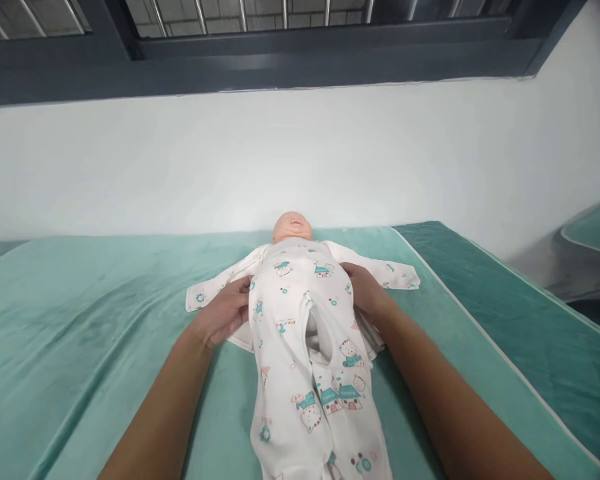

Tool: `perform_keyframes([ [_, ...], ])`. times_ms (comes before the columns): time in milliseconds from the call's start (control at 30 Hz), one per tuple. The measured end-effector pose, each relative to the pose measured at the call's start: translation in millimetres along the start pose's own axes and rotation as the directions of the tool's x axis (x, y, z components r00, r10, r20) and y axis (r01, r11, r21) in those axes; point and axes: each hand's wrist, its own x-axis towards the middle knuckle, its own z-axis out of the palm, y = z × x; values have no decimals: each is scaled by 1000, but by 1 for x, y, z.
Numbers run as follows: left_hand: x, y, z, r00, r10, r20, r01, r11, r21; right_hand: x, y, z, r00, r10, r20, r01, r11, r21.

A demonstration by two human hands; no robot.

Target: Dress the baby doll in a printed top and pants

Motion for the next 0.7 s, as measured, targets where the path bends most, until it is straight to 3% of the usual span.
perform_keyframes([
  [133,-5,5,2,999,-32,-6,32,997,71,0,2,2,997,76,15,-77,985,153],
  [333,-10,9,9,997,-63,-44,67,993,96,0,-1,-3,997,-67,37,68,997,-44],
  [567,-8,4,7,999,-41,-27,44,992,121,-1,-3,2,999,-5,34,2,997,79],
  [700,-6,2,8,999,-21,-34,25,992,123,-1,-3,1,995,-68,67,67,998,14],
])
